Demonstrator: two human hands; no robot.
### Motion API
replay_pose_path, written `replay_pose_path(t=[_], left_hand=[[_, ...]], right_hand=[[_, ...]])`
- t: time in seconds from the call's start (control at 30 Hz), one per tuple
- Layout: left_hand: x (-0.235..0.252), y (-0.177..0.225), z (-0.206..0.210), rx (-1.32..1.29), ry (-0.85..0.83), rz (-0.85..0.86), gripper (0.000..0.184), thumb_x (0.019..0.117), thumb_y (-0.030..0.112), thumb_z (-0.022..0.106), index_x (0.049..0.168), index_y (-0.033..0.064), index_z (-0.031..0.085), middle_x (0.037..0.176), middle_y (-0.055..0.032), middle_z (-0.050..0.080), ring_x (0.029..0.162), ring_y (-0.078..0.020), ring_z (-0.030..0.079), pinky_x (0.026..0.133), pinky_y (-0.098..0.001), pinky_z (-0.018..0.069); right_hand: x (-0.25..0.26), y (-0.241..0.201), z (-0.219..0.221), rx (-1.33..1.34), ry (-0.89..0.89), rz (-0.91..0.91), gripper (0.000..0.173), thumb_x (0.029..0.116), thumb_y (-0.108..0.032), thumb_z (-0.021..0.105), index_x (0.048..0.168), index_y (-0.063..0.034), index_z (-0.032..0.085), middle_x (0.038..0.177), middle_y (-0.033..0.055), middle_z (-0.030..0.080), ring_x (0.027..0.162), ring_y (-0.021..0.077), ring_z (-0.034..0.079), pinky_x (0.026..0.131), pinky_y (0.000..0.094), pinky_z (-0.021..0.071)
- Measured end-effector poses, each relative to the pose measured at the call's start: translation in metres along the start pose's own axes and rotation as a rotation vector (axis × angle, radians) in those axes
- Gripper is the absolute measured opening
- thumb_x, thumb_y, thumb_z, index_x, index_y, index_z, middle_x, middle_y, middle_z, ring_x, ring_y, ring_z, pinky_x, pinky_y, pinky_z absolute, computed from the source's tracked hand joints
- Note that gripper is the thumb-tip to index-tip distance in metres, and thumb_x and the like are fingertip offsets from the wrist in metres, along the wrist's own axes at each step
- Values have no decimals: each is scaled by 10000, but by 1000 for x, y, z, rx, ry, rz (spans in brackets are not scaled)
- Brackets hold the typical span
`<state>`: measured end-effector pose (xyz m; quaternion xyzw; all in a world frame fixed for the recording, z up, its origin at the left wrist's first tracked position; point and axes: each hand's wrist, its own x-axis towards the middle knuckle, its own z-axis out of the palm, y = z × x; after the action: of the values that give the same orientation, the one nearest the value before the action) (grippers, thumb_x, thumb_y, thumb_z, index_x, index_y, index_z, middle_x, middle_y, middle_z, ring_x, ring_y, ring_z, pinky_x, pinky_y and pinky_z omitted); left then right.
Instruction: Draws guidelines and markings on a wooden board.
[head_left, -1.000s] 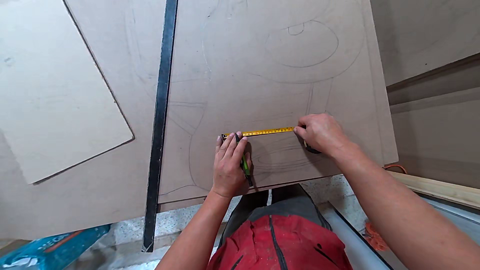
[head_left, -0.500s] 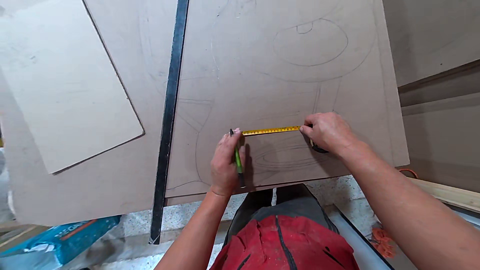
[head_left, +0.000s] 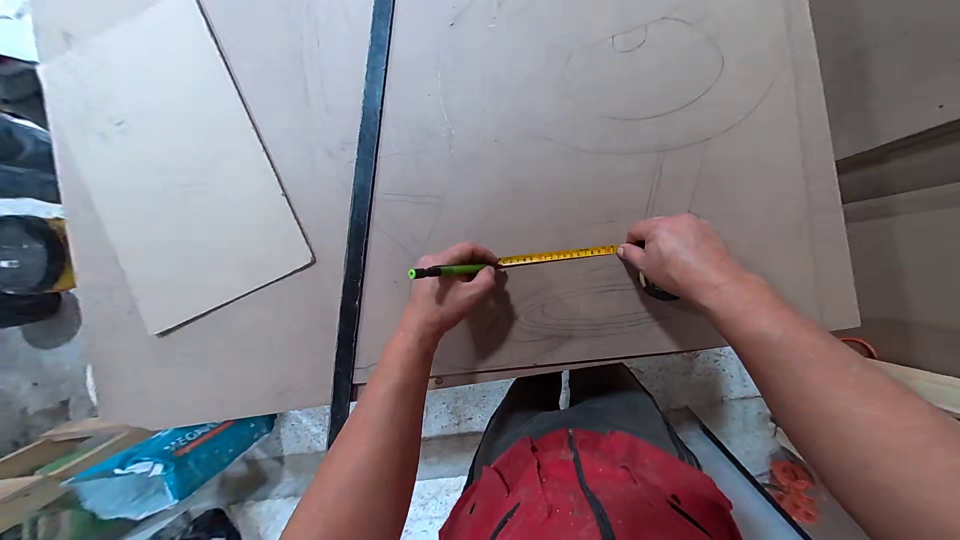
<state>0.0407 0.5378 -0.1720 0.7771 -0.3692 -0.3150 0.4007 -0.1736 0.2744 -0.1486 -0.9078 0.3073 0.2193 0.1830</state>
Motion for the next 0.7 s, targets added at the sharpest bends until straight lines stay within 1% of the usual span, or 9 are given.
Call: replay_pose_path(t=[0.1, 0.2, 0.3, 0.47, 0.53, 0.63, 0.7], left_hand=[[0, -2, 0, -32, 8, 22, 139, 883, 178, 651, 981, 142, 742, 804, 30, 728, 652, -70, 657, 555, -269, 541], [3, -1, 2, 69, 26, 24, 118, 865, 207, 651, 933, 171, 741, 756, 65, 701, 616, -40, 624, 528, -263, 510], [5, 0, 3, 118, 28, 1, 106, 857, 217, 653, 909, 183, 739, 741, 73, 697, 607, -32, 622, 527, -265, 512], [1, -4, 3, 105, 56, 15, 101, 861, 209, 653, 907, 173, 735, 745, 70, 698, 611, -30, 625, 530, -255, 516], [-2, -6, 4, 67, 85, 22, 96, 869, 189, 661, 911, 152, 739, 736, 62, 693, 597, -31, 612, 518, -240, 503], [-8, -6, 7, -16, 110, 3, 112, 895, 178, 661, 954, 129, 742, 779, 37, 716, 635, -50, 646, 557, -242, 538], [-12, -10, 11, -39, 151, 14, 118, 901, 175, 662, 961, 115, 744, 776, 26, 719, 626, -57, 649, 546, -244, 542]], right_hand=[[1, 0, 0, -7, -8, -2, 295, 1034, -403, 581, 872, -192, 708, 864, 42, 702, 848, 267, 691, 679, 533, 537], [1, 0, 0, -4, -7, 7, 293, 1034, -402, 577, 872, -199, 712, 870, 34, 705, 851, 263, 692, 684, 538, 537], [1, 0, 0, 1, -11, 6, 285, 1035, -394, 578, 892, -193, 721, 891, 43, 712, 875, 273, 697, 701, 541, 546], [1, 0, 0, -5, -26, 16, 287, 1035, -401, 570, 894, -200, 717, 900, 40, 711, 880, 267, 695, 699, 532, 542], [1, 0, 0, 0, -28, 16, 286, 1036, -399, 571, 884, -200, 708, 891, 37, 706, 871, 263, 692, 687, 531, 537], [1, 0, -1, 9, -26, 21, 285, 1034, -398, 578, 871, -202, 706, 885, 30, 703, 864, 255, 689, 685, 523, 537], [1, -1, -1, 11, -30, 25, 287, 1036, -396, 581, 866, -200, 704, 877, 30, 698, 854, 254, 687, 682, 523, 537]])
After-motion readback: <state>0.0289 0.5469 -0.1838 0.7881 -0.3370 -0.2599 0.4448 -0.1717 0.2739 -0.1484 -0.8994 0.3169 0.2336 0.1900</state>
